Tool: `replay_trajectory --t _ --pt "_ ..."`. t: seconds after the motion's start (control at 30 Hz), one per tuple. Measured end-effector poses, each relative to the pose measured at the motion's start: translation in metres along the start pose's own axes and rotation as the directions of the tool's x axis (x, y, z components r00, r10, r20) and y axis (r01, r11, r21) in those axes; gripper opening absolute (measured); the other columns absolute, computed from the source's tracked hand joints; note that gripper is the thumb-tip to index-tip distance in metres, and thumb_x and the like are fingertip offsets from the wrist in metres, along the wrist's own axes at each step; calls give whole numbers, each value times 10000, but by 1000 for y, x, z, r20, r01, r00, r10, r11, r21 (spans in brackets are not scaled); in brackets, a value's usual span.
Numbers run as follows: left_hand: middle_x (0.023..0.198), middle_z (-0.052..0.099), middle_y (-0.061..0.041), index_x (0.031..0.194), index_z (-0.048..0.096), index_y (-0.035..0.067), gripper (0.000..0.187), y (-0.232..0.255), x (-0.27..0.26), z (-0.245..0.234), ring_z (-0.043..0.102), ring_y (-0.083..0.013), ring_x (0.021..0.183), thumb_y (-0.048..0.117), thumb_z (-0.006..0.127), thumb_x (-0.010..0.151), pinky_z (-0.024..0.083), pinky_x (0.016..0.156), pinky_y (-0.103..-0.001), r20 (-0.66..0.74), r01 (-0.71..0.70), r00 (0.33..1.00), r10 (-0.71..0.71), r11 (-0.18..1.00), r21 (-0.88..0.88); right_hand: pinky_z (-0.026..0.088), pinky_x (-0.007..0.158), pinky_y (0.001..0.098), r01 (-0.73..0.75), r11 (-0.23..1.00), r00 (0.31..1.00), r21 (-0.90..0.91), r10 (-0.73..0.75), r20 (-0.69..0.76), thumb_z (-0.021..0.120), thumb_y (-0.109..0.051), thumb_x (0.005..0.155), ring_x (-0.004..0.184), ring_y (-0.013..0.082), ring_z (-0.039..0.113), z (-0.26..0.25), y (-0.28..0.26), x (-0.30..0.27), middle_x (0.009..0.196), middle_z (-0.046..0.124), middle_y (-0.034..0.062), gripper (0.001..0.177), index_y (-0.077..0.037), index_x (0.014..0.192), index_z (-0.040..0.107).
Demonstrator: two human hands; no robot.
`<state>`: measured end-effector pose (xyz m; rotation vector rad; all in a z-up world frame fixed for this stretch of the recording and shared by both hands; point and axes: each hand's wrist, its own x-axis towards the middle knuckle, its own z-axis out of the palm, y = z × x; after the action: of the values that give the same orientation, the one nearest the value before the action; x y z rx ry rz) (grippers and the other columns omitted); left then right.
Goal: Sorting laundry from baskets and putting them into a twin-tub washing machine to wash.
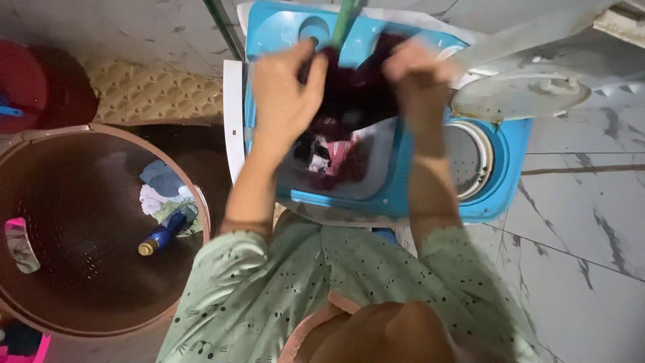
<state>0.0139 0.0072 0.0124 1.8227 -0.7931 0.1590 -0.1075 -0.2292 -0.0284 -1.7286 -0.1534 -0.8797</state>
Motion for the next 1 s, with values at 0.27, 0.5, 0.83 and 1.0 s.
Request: replay_trajectory --t 0.27,0.5,0.83,1.0 --pt "1109 674 -304 996 769 64 362 -305 -120 275 569 -503 1099 286 681 725 437 933 -634 116 157 967 -225 892 425 594 831 416 -217 761 898 -611 402 181 628 -94 1001 930 316 721 52 215 -156 1109 741 170 163 -37 1135 702" --pt "1013 760 -190 1055 753 155 267 -286 -102 277 711 -404 987 296 663 847 547 902 -520 52 599 786 -617 779 182 508 926 519 -341 590 832 -732 552 56 536 24 941 1097 472 616 71 312 -166 1166 655 286 299 -1 1237 576" --pt "1070 748 -174 1026 761 -23 303 -384 -125 309 698 -264 943 212 576 980 513 859 -437 -27 632 310 -950 227 -740 475 914 403 -628 537 715 -564 684 -146 648 -116 861 1116 374 500 71 457 -223 1204 527 235 502 27 1284 417" --pt "1046 742 -75 1115 679 2 265 -362 -122 285 683 -185 952 132 638 888 520 892 -363 -216 545 675 -705 674 -498 510 833 433 -964 249 260 -98 958 -123 637 -128 895 985 266 560 81 468 -231 1103 620 128 434 -17 1310 576"
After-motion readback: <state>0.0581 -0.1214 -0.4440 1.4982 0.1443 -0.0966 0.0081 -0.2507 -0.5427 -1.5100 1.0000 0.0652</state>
